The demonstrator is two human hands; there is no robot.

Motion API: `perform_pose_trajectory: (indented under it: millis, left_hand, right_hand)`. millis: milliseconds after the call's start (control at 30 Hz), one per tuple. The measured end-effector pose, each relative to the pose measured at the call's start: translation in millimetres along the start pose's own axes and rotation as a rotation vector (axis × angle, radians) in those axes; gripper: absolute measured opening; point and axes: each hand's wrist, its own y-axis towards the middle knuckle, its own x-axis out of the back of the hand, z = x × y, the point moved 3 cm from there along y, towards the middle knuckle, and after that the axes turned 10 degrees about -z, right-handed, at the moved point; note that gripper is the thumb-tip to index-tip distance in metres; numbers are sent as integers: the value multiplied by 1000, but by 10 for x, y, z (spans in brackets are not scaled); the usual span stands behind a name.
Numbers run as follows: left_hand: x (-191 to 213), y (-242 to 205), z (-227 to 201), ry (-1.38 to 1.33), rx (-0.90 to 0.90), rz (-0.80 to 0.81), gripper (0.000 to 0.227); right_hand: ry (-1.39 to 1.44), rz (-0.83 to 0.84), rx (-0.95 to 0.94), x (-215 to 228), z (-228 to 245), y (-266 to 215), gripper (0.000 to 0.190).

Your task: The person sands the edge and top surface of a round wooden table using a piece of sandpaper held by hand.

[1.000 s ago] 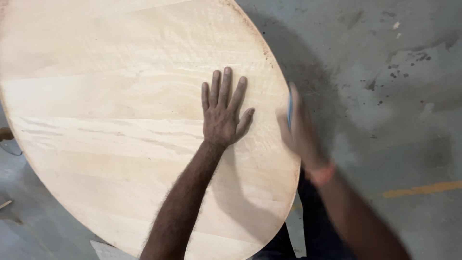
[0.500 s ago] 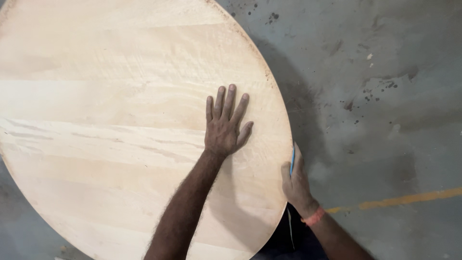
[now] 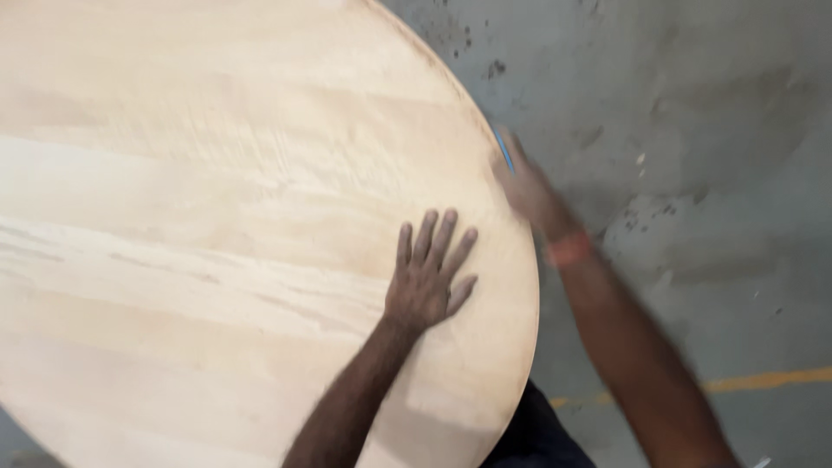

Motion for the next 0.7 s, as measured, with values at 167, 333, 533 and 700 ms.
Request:
perform_pose_trajectory:
  millis: [167, 333, 533, 700]
  left_hand:
    - [-58, -4, 23, 6, 19, 56, 74]
    - [-98, -28, 21, 8, 6, 73, 72]
    - [-147, -59, 20, 31, 10, 111, 72]
    - [-105, 57, 122, -28, 2, 61, 72]
  right_hand:
    - [94, -89, -114, -11, 50, -1463, 49]
    - [-41, -47, 18, -151, 130, -382, 50]
    - [8, 164, 21, -351, 578, 1018, 51]
    - [10, 51, 57, 13, 295, -32, 52]
